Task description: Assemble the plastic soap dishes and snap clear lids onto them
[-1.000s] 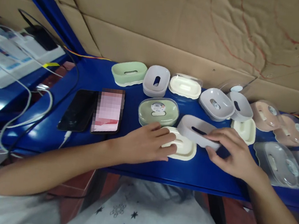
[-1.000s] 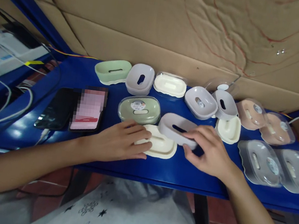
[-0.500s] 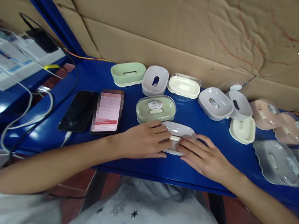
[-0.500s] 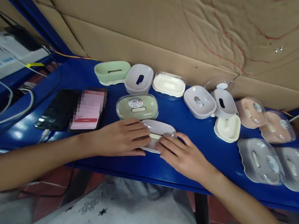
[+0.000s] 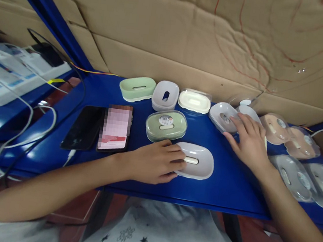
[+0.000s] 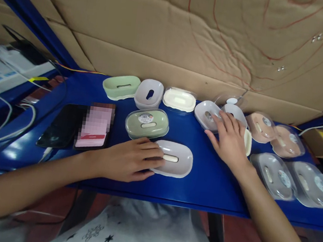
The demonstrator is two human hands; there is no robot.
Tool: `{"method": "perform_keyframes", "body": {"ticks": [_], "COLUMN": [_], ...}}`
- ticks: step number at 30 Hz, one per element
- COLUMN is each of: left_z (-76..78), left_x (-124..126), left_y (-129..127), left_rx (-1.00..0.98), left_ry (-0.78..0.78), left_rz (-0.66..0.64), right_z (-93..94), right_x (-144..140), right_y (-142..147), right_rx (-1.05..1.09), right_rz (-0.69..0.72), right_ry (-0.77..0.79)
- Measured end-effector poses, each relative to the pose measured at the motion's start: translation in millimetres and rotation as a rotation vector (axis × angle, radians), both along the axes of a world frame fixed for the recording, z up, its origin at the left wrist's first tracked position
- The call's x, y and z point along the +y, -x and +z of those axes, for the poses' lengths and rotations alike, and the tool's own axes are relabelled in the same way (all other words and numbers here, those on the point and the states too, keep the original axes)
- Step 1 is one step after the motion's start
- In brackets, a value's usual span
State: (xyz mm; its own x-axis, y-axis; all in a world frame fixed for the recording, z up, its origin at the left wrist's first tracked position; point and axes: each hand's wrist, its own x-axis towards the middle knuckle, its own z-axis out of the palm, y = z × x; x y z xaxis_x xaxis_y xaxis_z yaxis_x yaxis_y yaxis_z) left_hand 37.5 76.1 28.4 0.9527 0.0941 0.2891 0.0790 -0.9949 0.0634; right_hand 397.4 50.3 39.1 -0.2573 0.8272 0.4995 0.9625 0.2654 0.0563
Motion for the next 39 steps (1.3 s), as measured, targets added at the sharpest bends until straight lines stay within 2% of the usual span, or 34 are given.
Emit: {"method": "perform_keyframes", "body": {"ticks": [3, 6, 9, 12, 14, 16, 21, 24, 26, 29, 33, 35, 39], "left_z": [-0.8, -1.9, -2.8, -3.7, -4.6, -5.8, -6.8, -3.4, -0.3, 2.5, 0.9, -1.0, -1.9], "left_x": [-0.2, 0.5, 1.8, 2.8, 3.0, 3.2, 4.1, 3.0, 1.9, 2.2, 6.1, 7.6, 7.4], "left_y": [-0.4, -0.2, 0.2, 0.4, 0.0, -0.9, -2.1, 0.0, 1.6, 2.2, 0.3, -0.4, 0.0], "left_rx": [-0.007, -0.021, -0.03, -0.023, -0.022, -0.028, -0.05, -0.103, -0.14, -0.147, -0.085, -0.068, -0.064], "left_ry": [0.018, 0.031, 0.044, 0.044, 0.039, 0.033, -0.053, -0.154, -0.192, -0.192, -0.15, -0.132, -0.124], "left_rz": [-0.004, -0.006, -0.016, -0.019, -0.014, -0.005, 0.042, 0.131, 0.191, 0.248, 0.266, 0.26, 0.248], "right_z": [21.0, 36.1, 32.3, 21.4, 19.7, 24.2, 34.2, 24.5, 14.7, 1.6, -10.2, -14.3, -18.7], "right_x": [34.0, 88.6, 141.7, 165.3, 158.1, 133.3, 28.9, -23.5, -43.3, -53.9, -53.1, -50.9, -44.4], "right_y": [3.3, 15.4, 31.2, 43.1, 45.8, 44.7, 42.9, 49.2, 54.2, 58.0, 57.8, 57.8, 57.9], "right_rx": [0.029, 0.083, 0.095, 0.165, 0.264, 0.343, 0.298, 0.276, 0.302, 0.353, 0.375, 0.381, 0.436], "right_rz": [0.053, 0.164, 0.207, 0.206, 0.179, 0.15, 0.217, 0.272, 0.298, 0.388, 0.549, 0.508, 0.242], "right_ry": [0.04, 0.152, 0.31, 0.401, 0.369, 0.25, -0.07, -0.064, -0.006, 0.104, 0.235, 0.23, 0.233]}}
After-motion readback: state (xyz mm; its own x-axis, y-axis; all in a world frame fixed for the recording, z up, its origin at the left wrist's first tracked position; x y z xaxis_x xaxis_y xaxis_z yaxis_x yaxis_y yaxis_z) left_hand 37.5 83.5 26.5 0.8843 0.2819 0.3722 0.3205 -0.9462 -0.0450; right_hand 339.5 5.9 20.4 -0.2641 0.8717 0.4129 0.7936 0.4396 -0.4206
